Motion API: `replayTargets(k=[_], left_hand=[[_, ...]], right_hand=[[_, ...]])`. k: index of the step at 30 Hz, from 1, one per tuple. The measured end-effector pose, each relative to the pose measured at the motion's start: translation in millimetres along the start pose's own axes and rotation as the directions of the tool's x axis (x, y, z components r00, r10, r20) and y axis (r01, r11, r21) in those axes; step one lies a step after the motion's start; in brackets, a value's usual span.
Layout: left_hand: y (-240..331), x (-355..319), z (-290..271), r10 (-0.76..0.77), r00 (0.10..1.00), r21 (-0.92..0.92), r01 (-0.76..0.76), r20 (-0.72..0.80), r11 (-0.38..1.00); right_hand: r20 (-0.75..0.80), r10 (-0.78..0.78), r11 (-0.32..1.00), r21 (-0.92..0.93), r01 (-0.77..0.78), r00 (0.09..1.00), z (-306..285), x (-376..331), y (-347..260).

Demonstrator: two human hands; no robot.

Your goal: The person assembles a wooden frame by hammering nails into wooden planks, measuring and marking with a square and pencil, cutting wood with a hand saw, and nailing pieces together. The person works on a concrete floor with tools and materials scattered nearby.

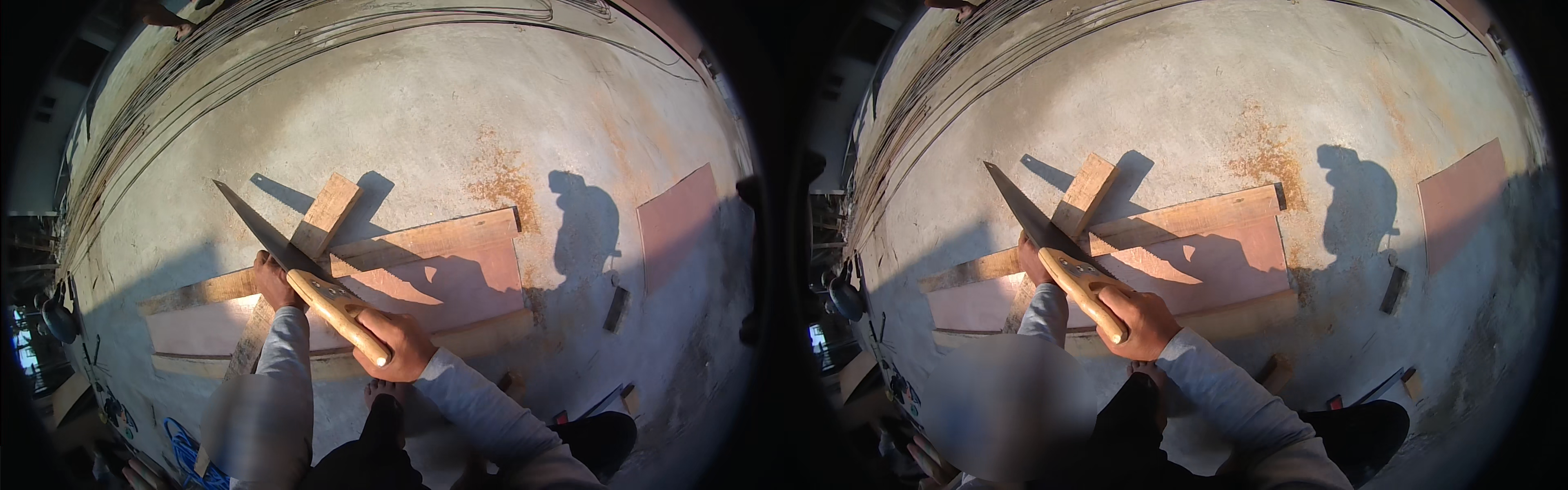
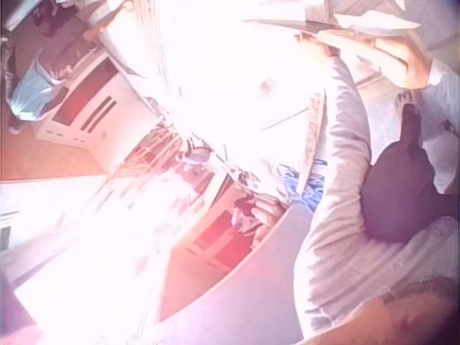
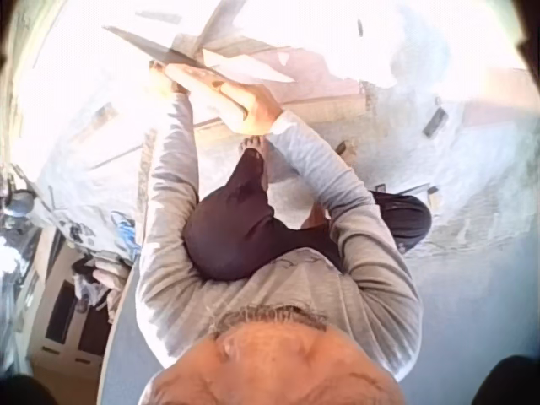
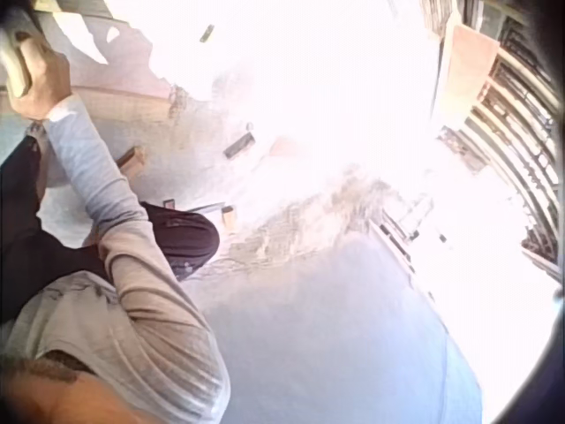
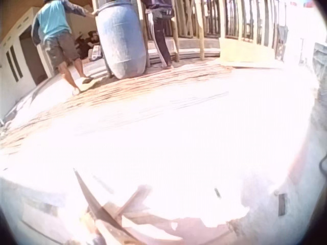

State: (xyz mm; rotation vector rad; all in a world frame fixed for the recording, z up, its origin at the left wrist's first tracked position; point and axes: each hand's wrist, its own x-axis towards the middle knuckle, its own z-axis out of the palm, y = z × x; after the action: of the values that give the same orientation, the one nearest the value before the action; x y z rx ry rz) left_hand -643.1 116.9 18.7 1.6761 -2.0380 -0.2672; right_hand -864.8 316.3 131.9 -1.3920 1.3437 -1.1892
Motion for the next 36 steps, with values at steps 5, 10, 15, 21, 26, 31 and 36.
replayTargets(k=[5, 10, 15, 21, 26, 31, 36], left_hand=[[-18, -11, 14, -0.061, 0.995, 0.136, 0.071, -0.079, 0.988], [-6, -12, 9, -0.084, 0.994, -0.180, 0.071, -0.063, 0.981], [0, -1, 0, -0.105, 0.994, -0.031, 0.106, 0.015, 0.994], [0, -7, 0, -0.068, 0.997, -0.047, 0.067, -0.027, 0.997], [1, -4, -3, -0.069, 0.996, -0.061, 0.072, 0.060, 0.996], [0, -8, 3, -0.054, 0.997, 0.037, 0.056, -0.058, 0.998], [2, -6, -5, -0.126, 0.992, -0.073, 0.126, -0.006, 0.989]], right_hand=[[0.107, 0.382, 0.831, 0.394, -0.392, 0.918, -33, -85, 14], [0.001, -0.014, 0.999, -0.047, 0.014, 1.000, 2, 6, 6], [-0.007, -0.077, 0.993, -0.092, 0.076, 0.997, -27, -38, -7], [0.005, -0.025, 0.998, -0.050, 0.026, 1.000, -16, -21, -6], [-0.015, -0.006, 0.999, -0.046, 0.005, 1.000, -4, -13, -5], [0.050, -0.023, 0.996, 0.088, 0.019, 0.998, -37, -49, -23], [-0.015, 0.032, 0.999, 0.026, -0.032, 0.999, 18, 39, 0]])
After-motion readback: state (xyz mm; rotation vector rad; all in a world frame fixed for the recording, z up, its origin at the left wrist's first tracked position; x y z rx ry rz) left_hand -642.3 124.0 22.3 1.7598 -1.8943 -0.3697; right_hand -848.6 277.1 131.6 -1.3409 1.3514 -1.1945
